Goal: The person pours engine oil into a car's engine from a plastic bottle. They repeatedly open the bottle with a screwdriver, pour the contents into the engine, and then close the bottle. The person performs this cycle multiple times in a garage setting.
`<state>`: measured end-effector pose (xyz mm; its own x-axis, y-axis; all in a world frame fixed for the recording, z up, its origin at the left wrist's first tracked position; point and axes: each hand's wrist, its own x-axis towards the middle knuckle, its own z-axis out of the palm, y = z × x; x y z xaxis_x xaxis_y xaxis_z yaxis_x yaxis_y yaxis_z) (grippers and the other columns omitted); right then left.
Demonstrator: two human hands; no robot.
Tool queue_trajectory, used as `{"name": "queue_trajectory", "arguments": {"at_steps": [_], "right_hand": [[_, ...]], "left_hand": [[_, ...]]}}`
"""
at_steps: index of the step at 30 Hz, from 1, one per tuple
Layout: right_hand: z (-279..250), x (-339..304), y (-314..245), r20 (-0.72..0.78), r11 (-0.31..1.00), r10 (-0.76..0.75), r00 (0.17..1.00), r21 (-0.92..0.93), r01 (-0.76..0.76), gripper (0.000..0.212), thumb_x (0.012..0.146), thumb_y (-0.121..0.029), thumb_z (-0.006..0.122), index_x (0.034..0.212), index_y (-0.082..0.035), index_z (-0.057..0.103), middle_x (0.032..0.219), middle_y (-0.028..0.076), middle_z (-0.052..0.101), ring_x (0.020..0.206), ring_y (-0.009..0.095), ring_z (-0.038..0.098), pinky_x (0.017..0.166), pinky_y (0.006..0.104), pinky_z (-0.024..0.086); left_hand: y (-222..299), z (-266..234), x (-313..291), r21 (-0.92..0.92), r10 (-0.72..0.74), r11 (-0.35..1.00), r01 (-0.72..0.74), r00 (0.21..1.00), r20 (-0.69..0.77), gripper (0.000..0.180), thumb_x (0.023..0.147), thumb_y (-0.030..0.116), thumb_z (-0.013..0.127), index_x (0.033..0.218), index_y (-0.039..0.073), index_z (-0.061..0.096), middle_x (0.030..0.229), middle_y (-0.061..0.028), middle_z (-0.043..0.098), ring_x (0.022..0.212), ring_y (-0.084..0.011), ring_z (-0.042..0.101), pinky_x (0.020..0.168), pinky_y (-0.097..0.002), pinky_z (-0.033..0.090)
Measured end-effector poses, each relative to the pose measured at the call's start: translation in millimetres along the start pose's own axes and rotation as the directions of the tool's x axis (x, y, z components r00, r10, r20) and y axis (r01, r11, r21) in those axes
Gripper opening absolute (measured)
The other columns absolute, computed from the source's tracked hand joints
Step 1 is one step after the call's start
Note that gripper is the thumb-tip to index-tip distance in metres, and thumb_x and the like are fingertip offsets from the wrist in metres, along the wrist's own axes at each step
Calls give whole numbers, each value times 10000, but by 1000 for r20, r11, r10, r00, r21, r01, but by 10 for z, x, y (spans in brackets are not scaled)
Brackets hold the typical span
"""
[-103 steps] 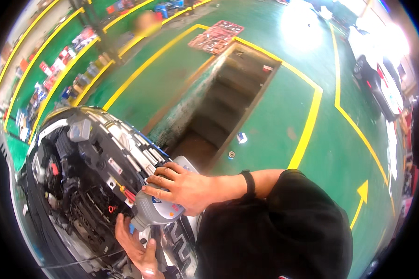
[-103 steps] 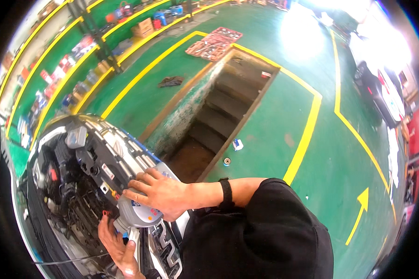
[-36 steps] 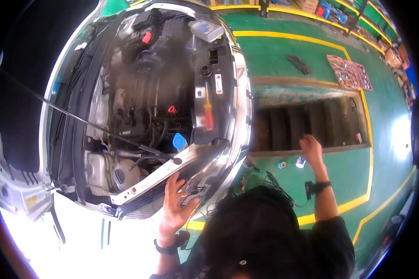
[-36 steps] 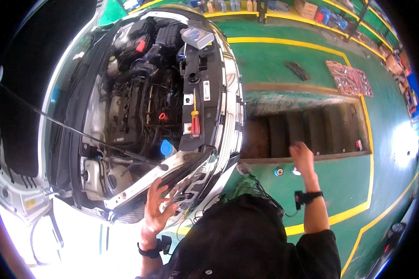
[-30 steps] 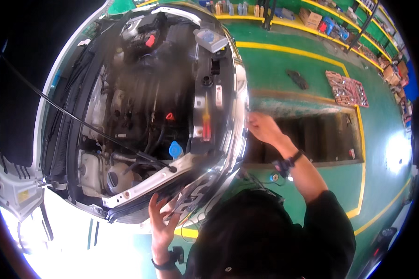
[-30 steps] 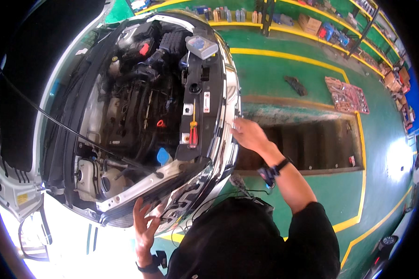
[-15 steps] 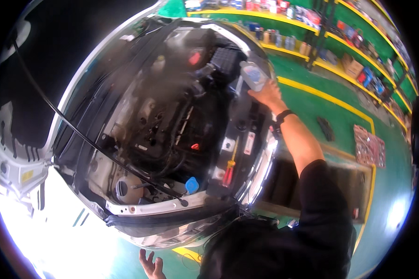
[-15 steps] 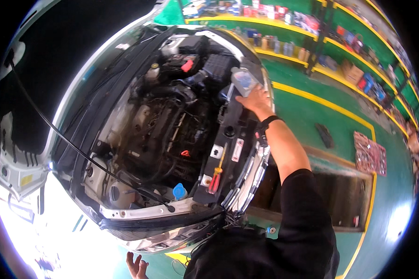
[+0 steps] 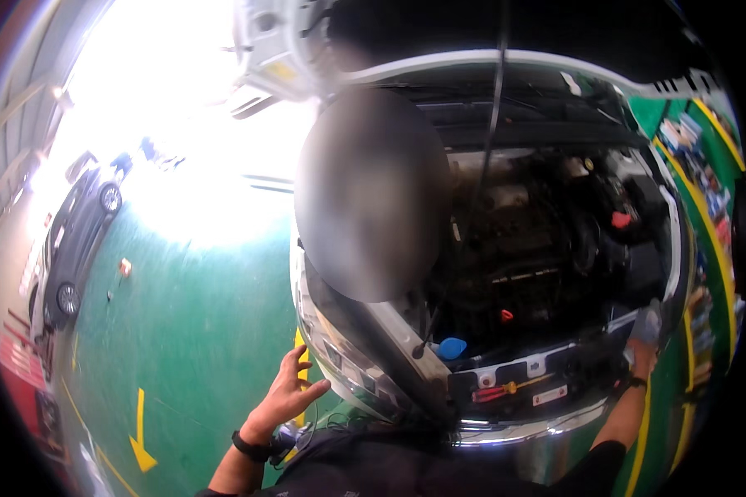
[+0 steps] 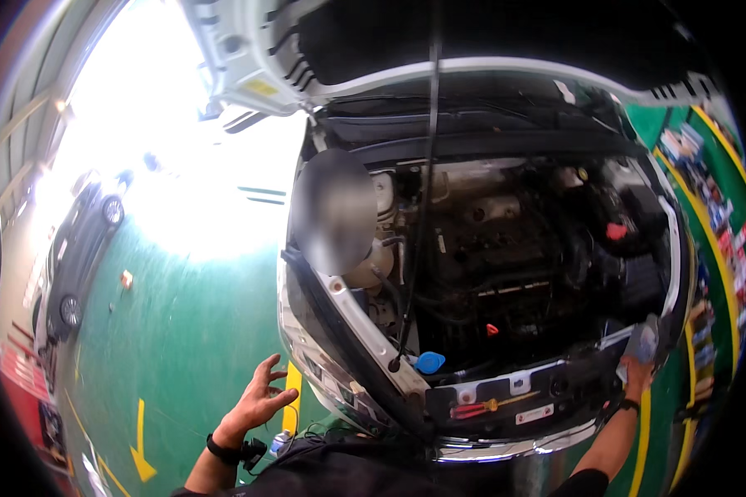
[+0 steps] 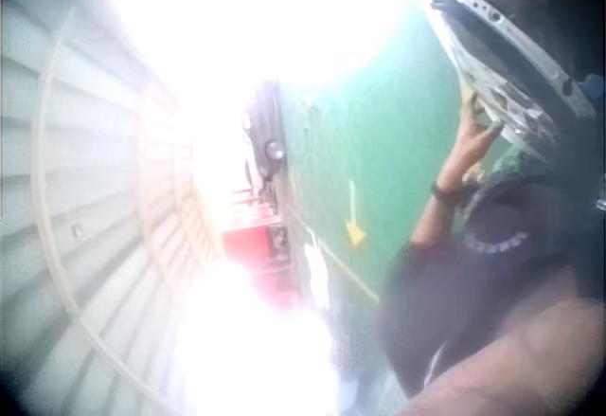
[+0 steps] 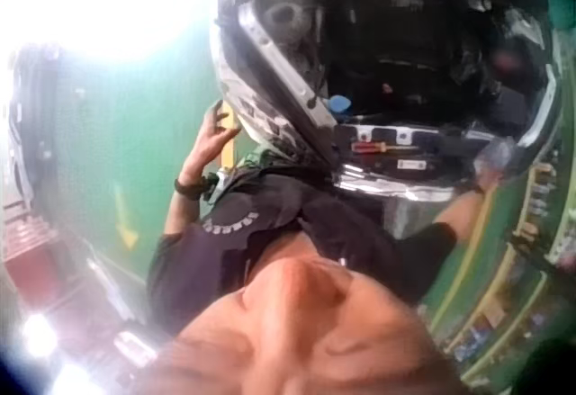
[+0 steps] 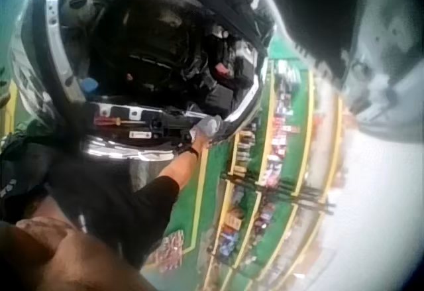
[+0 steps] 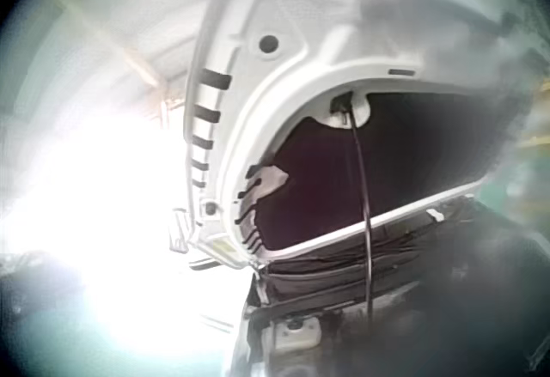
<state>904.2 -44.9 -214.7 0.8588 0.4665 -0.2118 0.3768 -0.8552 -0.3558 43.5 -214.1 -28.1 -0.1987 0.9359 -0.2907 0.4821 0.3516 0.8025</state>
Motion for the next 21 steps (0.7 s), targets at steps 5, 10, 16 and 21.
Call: {"name": "queue_trajectory", "arguments": {"at_steps": [5, 10, 16, 21], "right_hand": [[-340, -733, 264, 41, 464, -284, 958, 880, 100, 498, 942, -393, 686, 1404, -208, 659, 1499, 93, 571, 1418, 264, 479, 1014, 495, 512], [-485, -954, 580, 131, -70, -245, 961, 986, -153, 643, 983, -474, 640, 1483, -81, 543, 1512, 131, 515, 1336, 312, 526, 1007, 529, 524], [-607, -2965, 547, -48, -251, -645, 763, 956, -152, 641, 966, -297, 658, 1504, 8, 490, 1474, 176, 557, 1399, 319, 514, 1109, 450, 506], [-283, -4625, -419, 104, -95, -798, 594, 951, -294, 935, 828, -324, 802, 1585, -21, 346, 1573, 175, 449, 1476, 325, 426, 1191, 464, 400]], "left_hand": [[-55, 60, 39, -1, 66, 998, -66, 997, 36, 1037, 920, 417, 812, 1602, -109, 235, 1592, -317, 344, 1437, -404, 491, 1006, -413, 585], [-176, -20, 199, 43, 107, 993, -109, 993, 40, 1055, 914, 448, 815, 1609, -100, 241, 1588, -308, 388, 1431, -375, 506, 1003, -414, 574], [166, 135, 525, -225, 142, 972, -67, 931, 337, 976, 948, 413, 815, 1641, 8, 259, 1626, -261, 381, 1463, -339, 471, 1022, -429, 574], [552, 700, 630, -499, 408, 867, -13, 594, 693, 814, 1059, 495, 632, 1628, 13, 306, 1565, -166, 502, 1408, -290, 530, 1152, -418, 473]]}}
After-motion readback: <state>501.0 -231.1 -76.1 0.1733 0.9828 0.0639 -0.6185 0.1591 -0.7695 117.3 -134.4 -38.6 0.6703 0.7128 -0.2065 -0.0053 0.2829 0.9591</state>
